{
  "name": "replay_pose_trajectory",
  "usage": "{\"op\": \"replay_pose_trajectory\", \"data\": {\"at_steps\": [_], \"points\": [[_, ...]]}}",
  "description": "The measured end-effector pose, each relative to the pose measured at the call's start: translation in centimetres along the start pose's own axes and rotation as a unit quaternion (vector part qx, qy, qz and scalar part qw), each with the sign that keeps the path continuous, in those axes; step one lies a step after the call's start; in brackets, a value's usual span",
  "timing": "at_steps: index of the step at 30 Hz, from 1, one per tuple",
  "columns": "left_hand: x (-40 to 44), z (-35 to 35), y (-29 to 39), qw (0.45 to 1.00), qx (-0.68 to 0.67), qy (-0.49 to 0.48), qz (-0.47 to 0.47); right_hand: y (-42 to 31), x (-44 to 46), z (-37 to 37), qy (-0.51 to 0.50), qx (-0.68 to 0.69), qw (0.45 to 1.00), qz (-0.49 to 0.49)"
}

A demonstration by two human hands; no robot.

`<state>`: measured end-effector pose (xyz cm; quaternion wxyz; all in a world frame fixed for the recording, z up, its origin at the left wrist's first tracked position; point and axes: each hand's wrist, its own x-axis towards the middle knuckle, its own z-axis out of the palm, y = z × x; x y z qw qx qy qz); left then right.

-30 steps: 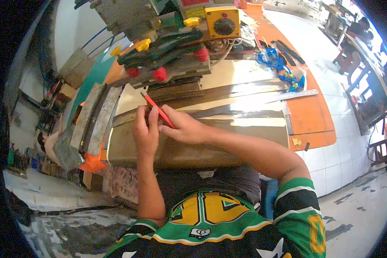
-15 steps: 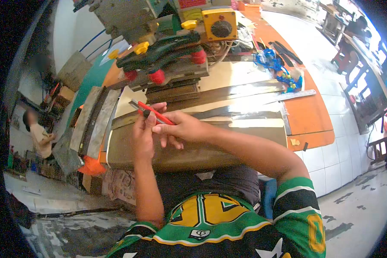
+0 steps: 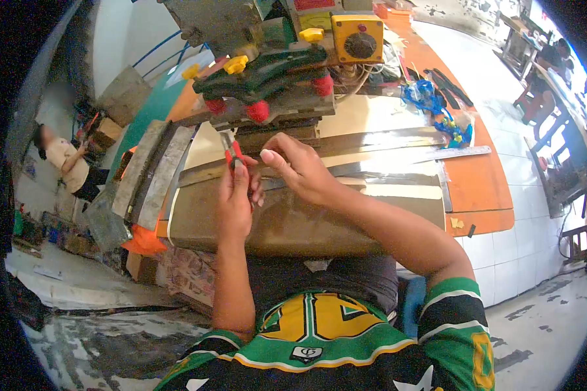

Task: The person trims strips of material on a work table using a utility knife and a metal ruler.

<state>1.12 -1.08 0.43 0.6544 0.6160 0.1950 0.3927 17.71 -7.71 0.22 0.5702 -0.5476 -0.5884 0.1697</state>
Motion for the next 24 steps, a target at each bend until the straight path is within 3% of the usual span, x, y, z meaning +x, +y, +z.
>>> {"op": "replay_pose_trajectory", "data": {"at_steps": [5, 8, 11, 15, 21, 24], "points": [[-0.9, 1.5, -0.8, 0.996, -0.051, -0.043, -0.053, 0.0, 0.1, 0.2, 0.010, 0.043, 0.996, -0.083], [-1.3, 1.8, -1.1, 0.996, -0.032, -0.053, -0.061, 0.1, -0.1, -0.2, -0.013, 0.078, 0.997, -0.020], [-1.5, 1.3, -2.0, 0.995, 0.002, -0.077, -0.065, 1.1, 0.3, -0.3, -0.042, 0.039, 0.998, -0.041], [-1.5, 1.0, -4.1, 0.997, 0.011, -0.051, -0.057, 1.4, 0.2, 0.2, -0.061, -0.003, 0.993, -0.101], [-2.3, 1.0, -5.1, 0.999, -0.022, 0.005, -0.025, 0.5, 0.0, 0.2, -0.076, 0.024, 0.994, -0.075], [-1.9, 0.6, -5.6, 0.999, -0.038, -0.013, -0.033, 0.6, -0.1, 0.2, -0.070, 0.027, 0.995, -0.062]]}}
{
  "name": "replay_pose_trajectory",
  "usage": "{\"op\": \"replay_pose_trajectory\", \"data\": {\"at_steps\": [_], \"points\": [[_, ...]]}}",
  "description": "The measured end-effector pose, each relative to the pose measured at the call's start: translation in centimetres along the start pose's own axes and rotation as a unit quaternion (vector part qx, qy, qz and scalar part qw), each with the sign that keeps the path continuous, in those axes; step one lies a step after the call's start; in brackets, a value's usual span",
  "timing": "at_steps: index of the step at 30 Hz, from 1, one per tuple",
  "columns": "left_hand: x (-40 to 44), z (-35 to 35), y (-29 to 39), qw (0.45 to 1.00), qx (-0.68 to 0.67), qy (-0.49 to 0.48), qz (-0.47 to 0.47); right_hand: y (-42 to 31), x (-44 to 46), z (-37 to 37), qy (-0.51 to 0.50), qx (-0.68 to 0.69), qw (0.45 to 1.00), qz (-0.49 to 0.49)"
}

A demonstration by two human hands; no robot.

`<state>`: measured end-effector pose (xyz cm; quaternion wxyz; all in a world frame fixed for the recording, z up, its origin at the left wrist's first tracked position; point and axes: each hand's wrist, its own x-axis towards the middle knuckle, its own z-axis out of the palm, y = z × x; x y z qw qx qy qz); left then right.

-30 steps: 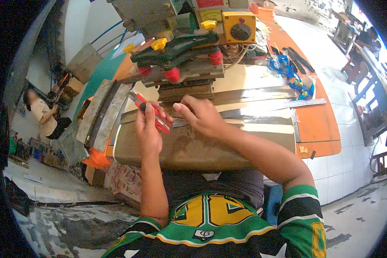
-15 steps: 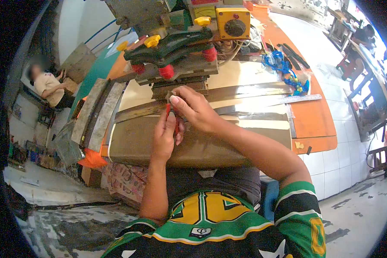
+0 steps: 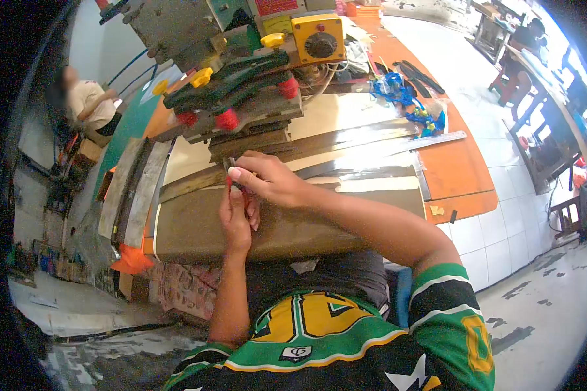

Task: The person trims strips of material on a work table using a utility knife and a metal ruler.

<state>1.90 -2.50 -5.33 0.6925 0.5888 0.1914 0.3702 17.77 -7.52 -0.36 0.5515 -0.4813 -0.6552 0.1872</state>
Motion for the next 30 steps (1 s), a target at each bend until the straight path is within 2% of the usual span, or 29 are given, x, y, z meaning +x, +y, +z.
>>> {"op": "replay_pose_trajectory", "data": {"at_steps": [5, 9, 14, 16, 20, 22, 23, 24, 26, 28, 30], "points": [[0.1, 0.3, 0.3, 0.999, 0.017, -0.024, 0.016, 0.0, 0.1, -0.3, 0.012, -0.024, 1.000, 0.008], [0.0, 1.0, 1.0, 0.999, 0.034, 0.000, 0.012, -0.5, 0.1, -0.3, 0.052, 0.007, 0.998, 0.023], [0.1, 0.4, 0.4, 0.999, 0.019, -0.043, 0.007, 0.0, 0.1, -0.4, 0.071, 0.022, 0.997, 0.019], [0.1, 0.8, 0.4, 0.999, 0.046, -0.001, 0.014, 0.0, 0.1, -0.4, 0.084, 0.029, 0.996, 0.021], [0.2, 0.8, 0.4, 0.998, 0.054, -0.034, 0.013, -0.6, 0.0, -0.7, 0.086, 0.081, 0.991, 0.055], [0.2, 0.5, 0.1, 0.997, 0.052, -0.045, 0.019, -0.8, 0.1, -0.9, 0.063, 0.105, 0.991, 0.047], [0.2, 0.3, -0.1, 0.997, 0.054, -0.047, 0.022, 0.3, 0.3, -0.7, 0.068, 0.071, 0.995, -0.008], [0.2, 0.2, -0.3, 0.997, 0.048, -0.056, 0.024, -0.2, 0.2, -0.7, 0.057, 0.087, 0.995, 0.004], [0.4, 0.2, -0.9, 0.995, 0.083, 0.003, 0.058, -0.8, 0.0, -0.8, 0.048, 0.079, 0.995, 0.023], [0.1, 1.1, 0.8, 0.997, 0.043, -0.043, 0.043, -0.9, 0.0, -0.9, 0.046, 0.077, 0.995, 0.033], [-0.2, 1.0, 1.2, 0.998, 0.032, -0.044, 0.013, -0.1, 0.4, -0.7, 0.053, 0.066, 0.996, -0.018]]}}
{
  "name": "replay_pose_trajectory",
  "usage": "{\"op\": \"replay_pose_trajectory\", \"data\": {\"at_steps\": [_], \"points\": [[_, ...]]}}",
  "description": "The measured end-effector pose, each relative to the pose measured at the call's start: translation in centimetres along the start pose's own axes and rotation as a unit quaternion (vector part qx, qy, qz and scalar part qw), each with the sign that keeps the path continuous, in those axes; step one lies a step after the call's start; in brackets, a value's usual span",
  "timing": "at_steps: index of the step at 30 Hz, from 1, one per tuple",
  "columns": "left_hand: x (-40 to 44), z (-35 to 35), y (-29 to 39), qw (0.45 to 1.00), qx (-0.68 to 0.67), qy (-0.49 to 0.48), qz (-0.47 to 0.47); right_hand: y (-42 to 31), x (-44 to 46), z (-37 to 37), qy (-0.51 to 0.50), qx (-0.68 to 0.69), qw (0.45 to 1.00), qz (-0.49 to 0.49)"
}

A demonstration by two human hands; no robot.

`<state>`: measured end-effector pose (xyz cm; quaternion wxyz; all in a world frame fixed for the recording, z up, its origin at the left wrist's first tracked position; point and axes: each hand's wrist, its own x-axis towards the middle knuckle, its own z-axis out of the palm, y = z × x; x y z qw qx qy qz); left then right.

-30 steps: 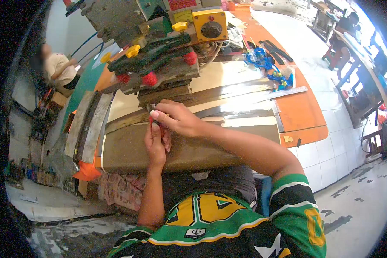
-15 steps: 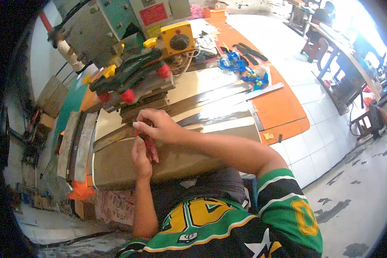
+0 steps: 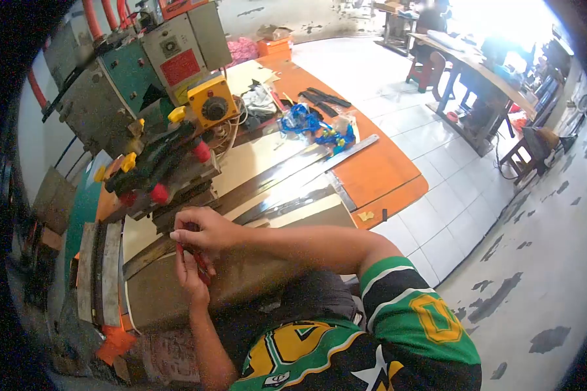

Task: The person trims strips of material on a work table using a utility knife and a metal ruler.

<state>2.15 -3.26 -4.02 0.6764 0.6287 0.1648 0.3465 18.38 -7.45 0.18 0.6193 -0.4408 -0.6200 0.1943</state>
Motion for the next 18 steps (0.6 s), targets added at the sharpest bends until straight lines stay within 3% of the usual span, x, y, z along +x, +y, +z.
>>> {"op": "replay_pose_trajectory", "data": {"at_steps": [1, 4, 5, 7, 10, 12, 18], "points": [[-0.2, -0.2, -0.1, 0.999, -0.022, 0.010, -0.031, -0.2, -0.2, -0.1, -0.028, 0.067, 0.995, 0.067], [-0.2, -0.9, -0.6, 1.000, 0.002, -0.004, 0.003, -0.6, -0.2, -0.1, -0.046, 0.118, 0.987, 0.099], [-0.1, -0.6, -0.7, 1.000, 0.001, -0.007, 0.003, 0.0, -0.2, 0.1, -0.046, 0.072, 0.995, 0.048], [-0.1, 0.0, -0.6, 0.998, -0.002, 0.057, 0.037, 0.6, -0.2, 0.3, -0.058, 0.035, 0.997, 0.037], [0.2, -0.9, -1.3, 0.998, -0.006, 0.033, 0.051, 1.1, -0.7, 1.1, -0.082, 0.000, 0.996, 0.021], [0.1, -1.1, -1.4, 0.998, 0.002, 0.044, 0.049, 1.2, -0.9, 1.3, -0.157, 0.100, 0.975, 0.122], [-0.3, -0.7, -1.3, 0.994, 0.027, 0.088, 0.051, 1.2, -1.0, 1.4, -0.203, 0.143, 0.959, 0.134]]}}
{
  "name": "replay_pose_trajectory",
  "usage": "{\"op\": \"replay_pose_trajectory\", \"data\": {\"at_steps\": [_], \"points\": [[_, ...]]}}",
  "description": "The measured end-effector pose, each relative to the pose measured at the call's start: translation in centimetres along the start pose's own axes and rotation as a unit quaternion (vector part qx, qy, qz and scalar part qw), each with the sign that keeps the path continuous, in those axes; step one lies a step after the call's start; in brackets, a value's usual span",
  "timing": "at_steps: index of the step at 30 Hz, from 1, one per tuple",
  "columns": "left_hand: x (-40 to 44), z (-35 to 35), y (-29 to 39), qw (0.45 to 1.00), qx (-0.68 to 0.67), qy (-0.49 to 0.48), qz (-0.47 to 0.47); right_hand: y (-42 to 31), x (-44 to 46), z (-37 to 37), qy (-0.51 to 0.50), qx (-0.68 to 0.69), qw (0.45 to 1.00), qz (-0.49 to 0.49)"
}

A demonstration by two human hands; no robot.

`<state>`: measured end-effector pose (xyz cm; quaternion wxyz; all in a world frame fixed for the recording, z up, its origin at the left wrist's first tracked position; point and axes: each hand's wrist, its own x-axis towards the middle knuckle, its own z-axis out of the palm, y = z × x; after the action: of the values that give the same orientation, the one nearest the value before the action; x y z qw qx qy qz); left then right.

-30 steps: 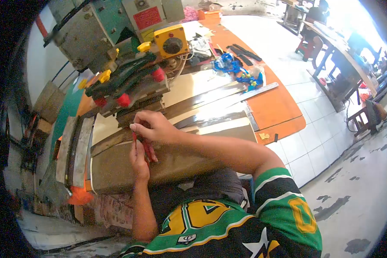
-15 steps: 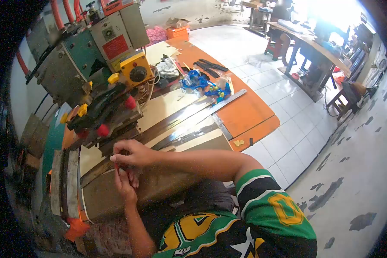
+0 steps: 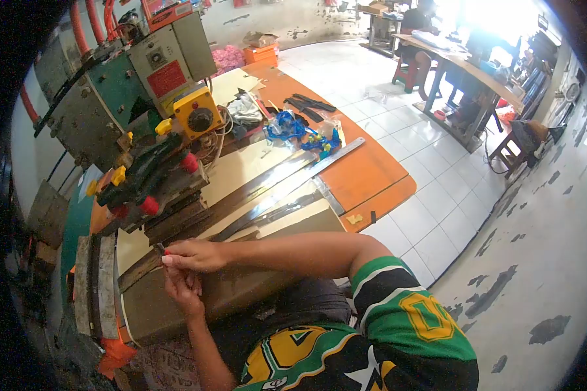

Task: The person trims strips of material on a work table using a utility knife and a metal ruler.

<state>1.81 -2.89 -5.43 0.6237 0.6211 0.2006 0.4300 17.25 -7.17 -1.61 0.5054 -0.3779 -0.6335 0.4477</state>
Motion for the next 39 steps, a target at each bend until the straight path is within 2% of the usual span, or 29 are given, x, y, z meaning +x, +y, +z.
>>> {"op": "replay_pose_trajectory", "data": {"at_steps": [8, 11, 13, 14, 16, 20, 22, 24, 26, 28, 29, 31, 34, 35, 37, 39], "points": [[-0.5, 0.3, 0.9, 1.000, 0.008, 0.016, -0.015, 0.8, 0.2, -0.5, 0.003, -0.114, 0.990, -0.084], [0.0, 0.6, 1.0, 1.000, 0.010, -0.007, -0.007, 0.3, -0.1, -0.6, 0.016, -0.056, 0.997, -0.058], [0.1, 0.8, 1.4, 0.998, 0.046, -0.030, 0.002, -1.3, -0.6, -0.4, 0.003, 0.055, 0.998, 0.035], [0.1, 0.6, 1.1, 0.998, 0.047, -0.031, 0.002, -1.2, -0.5, -0.4, 0.003, 0.056, 0.998, 0.034], [0.3, 0.0, 0.4, 0.997, -0.013, -0.068, -0.021, -1.3, -0.5, -0.3, 0.058, 0.012, 0.998, -0.030], [0.0, 0.5, 0.9, 0.996, -0.030, -0.077, -0.033, -2.4, -0.6, -0.5, 0.085, 0.099, 0.991, 0.010], [-0.3, 1.5, 2.0, 0.997, -0.046, -0.047, -0.034, -2.2, 0.1, -0.6, 0.157, 0.078, 0.975, -0.139], [0.2, 0.5, 0.6, 0.996, -0.063, -0.062, -0.028, -2.7, -0.4, -0.8, 0.168, 0.066, 0.972, -0.149], [0.4, -0.6, -0.7, 0.994, -0.077, -0.071, -0.021, -3.5, -0.8, -0.5, 0.160, 0.150, 0.974, -0.053], [0.5, -1.2, -1.5, 0.996, -0.069, -0.059, -0.012, -2.6, -0.4, -0.5, 0.149, 0.141, 0.977, -0.056], [0.6, -1.4, -1.8, 0.996, -0.066, -0.058, -0.013, -2.2, -0.4, -0.6, 0.113, 0.128, 0.984, -0.051], [0.9, -1.6, -1.9, 0.997, -0.065, -0.017, 0.050, -2.4, -0.4, -0.4, 0.075, 0.117, 0.989, -0.049], [1.2, -1.1, -1.2, 0.992, -0.095, -0.002, 0.079, -2.6, -0.6, 0.0, 0.037, 0.051, 0.998, -0.029], [1.2, -0.8, -0.6, 0.993, -0.092, 0.002, 0.080, -2.3, -0.7, 0.0, 0.016, 0.022, 1.000, 0.005], [1.3, 0.0, 1.0, 0.987, -0.114, -0.091, 0.071, -1.8, -0.7, -0.1, -0.013, -0.004, 0.999, 0.037], [1.1, -0.1, 1.0, 0.990, -0.105, -0.080, 0.055, -1.8, -0.6, -0.2, -0.065, 0.001, 0.990, 0.121]]}}
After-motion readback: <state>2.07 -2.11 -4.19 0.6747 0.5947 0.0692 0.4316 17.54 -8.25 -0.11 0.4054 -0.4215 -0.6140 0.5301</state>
